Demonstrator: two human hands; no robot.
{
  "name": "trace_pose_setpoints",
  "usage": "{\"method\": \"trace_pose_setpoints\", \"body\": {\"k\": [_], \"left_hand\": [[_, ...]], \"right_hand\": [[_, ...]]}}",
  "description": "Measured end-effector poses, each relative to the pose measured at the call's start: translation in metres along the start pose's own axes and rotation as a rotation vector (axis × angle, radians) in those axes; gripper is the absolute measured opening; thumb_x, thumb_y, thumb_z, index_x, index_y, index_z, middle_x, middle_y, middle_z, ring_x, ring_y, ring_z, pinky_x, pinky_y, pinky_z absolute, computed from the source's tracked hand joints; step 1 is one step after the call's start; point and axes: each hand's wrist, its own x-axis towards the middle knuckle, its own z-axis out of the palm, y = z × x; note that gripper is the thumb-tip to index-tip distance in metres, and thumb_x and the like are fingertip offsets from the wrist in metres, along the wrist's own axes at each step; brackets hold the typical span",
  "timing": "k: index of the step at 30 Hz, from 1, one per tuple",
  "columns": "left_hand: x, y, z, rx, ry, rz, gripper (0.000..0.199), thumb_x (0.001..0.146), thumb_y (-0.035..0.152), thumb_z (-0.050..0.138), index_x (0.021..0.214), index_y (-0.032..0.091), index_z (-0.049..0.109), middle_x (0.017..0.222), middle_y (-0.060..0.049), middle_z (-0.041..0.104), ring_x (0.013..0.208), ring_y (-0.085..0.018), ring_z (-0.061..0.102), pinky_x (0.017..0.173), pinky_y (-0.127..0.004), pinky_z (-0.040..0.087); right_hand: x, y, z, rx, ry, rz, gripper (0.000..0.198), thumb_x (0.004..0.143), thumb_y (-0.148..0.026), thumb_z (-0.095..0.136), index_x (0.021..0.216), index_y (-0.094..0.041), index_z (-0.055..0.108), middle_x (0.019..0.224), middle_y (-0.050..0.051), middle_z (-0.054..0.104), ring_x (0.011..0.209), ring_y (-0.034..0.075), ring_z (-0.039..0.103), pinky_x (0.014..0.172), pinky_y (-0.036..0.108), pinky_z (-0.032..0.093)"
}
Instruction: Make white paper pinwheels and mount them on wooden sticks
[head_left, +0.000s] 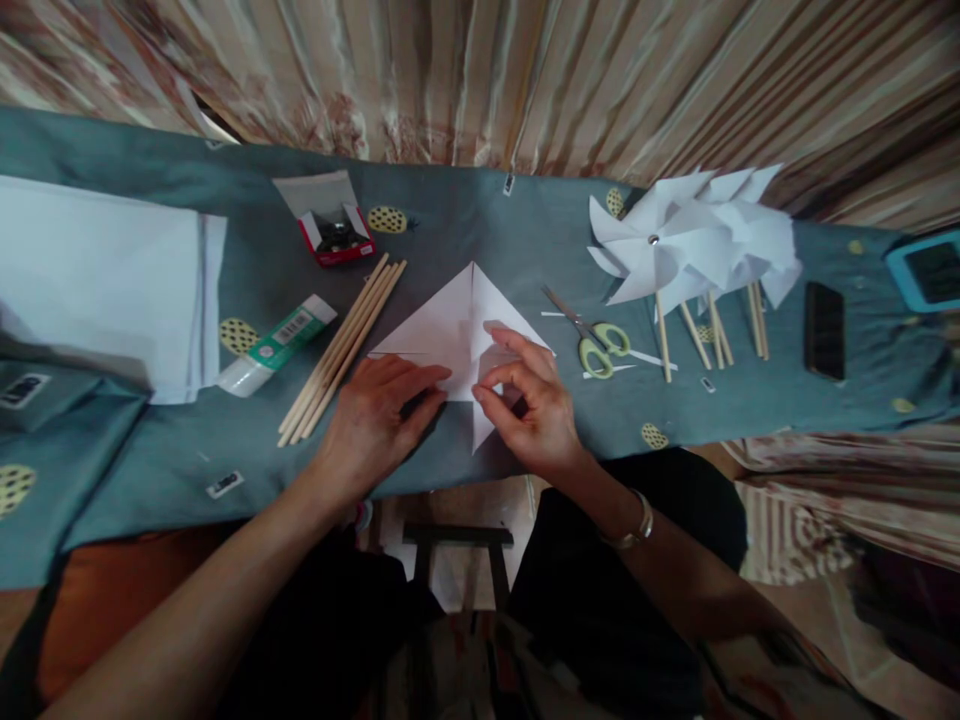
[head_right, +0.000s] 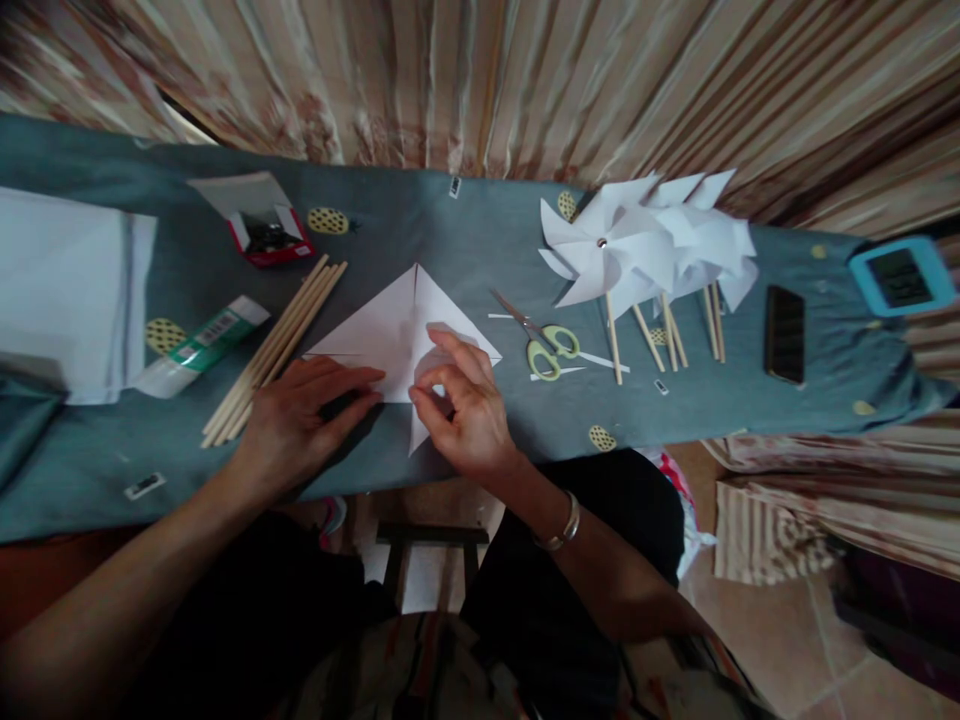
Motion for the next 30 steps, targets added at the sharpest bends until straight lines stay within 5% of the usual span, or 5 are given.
{"method": "trace_pose_setpoints", "body": {"k": [8, 15, 30], "left_hand": [[0.004, 0.001, 0.001, -0.006, -0.005, -0.050, 0.021, 0.090, 0.028, 0.055, 0.099, 0.020, 0.072, 0.084, -0.005, 0.073, 0.082, -0.021, 0.068, 0.084, -0.037, 0.052], [0.005, 0.001, 0.000, -0.048, 0.001, -0.059, 0.020, 0.089, 0.028, 0.056, 0.101, 0.021, 0.071, 0.083, -0.004, 0.073, 0.081, -0.021, 0.068, 0.084, -0.037, 0.053], [0.006, -0.003, -0.003, -0.030, -0.062, 0.023, 0.031, 0.096, 0.035, 0.050, 0.098, 0.020, 0.077, 0.090, -0.007, 0.075, 0.087, -0.022, 0.067, 0.084, -0.036, 0.053]], "right_hand": [[-0.008, -0.004, -0.001, -0.213, 0.005, -0.239, 0.018, 0.092, -0.017, 0.056, 0.107, -0.019, 0.066, 0.144, 0.014, 0.053, 0.135, 0.028, 0.048, 0.107, 0.052, 0.047], [-0.013, 0.004, 0.002, -0.173, -0.033, -0.164, 0.035, 0.092, -0.013, 0.051, 0.122, -0.024, 0.065, 0.149, 0.010, 0.050, 0.140, 0.029, 0.044, 0.112, 0.055, 0.041], [-0.014, 0.006, 0.007, -0.145, -0.042, -0.137, 0.037, 0.090, -0.011, 0.052, 0.121, -0.027, 0.065, 0.146, 0.007, 0.054, 0.139, 0.027, 0.045, 0.113, 0.056, 0.041]]}}
